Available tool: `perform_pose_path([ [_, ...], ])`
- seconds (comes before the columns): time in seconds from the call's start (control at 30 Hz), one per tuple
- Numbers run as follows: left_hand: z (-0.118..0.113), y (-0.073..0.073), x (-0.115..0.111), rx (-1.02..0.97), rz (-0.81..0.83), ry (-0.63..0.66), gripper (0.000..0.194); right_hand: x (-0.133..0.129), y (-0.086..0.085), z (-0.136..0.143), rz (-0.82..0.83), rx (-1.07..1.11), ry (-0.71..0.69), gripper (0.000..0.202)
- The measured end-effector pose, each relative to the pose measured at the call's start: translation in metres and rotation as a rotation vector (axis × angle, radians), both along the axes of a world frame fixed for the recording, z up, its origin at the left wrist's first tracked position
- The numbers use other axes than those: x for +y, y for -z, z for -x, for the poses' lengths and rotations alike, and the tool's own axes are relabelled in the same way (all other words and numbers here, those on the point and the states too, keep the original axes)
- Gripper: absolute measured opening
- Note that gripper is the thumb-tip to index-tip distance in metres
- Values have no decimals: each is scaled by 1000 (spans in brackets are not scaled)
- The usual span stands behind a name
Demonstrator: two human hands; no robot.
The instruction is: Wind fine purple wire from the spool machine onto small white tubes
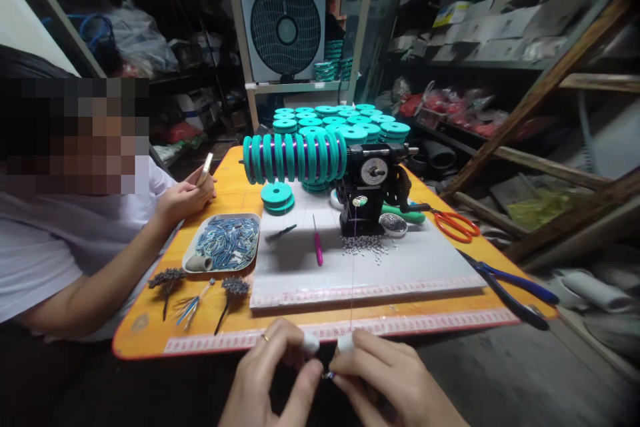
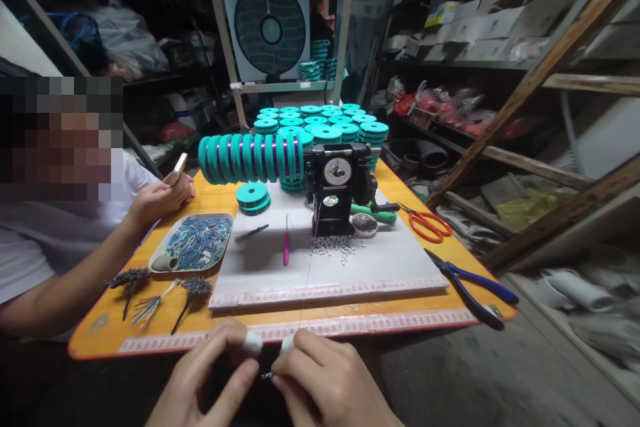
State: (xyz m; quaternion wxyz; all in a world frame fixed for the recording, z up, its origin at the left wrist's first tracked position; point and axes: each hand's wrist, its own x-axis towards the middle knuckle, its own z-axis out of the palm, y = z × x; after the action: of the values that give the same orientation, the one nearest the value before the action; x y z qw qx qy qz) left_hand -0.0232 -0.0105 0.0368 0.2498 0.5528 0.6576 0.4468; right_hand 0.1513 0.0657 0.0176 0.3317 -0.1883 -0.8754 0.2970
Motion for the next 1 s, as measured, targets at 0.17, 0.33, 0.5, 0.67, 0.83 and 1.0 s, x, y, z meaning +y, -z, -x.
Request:
perform_pose_path([
  [0.17, 7, -28, 50, 238, -15, 51, 26, 0, -3, 2, -15, 46, 15, 19],
  [0.33, 2, -32, 131, 635, 102, 45, 32, 0, -1, 0, -54, 77, 14, 19],
  [0.5, 2, -22, 159, 807, 201, -22, 32, 5, 3, -3, -109, 112, 14, 19],
  [0.67, 7, -21, 139, 815, 261, 0, 37, 3, 2, -3, -115, 124, 40, 17],
  [0.83, 9, -19, 97, 725, 210, -31, 38, -2, 3, -1, -128, 174, 111, 17],
  [1.0, -1, -4, 31, 238, -12, 35, 34, -5, 5, 1, -52, 285, 249, 18],
])
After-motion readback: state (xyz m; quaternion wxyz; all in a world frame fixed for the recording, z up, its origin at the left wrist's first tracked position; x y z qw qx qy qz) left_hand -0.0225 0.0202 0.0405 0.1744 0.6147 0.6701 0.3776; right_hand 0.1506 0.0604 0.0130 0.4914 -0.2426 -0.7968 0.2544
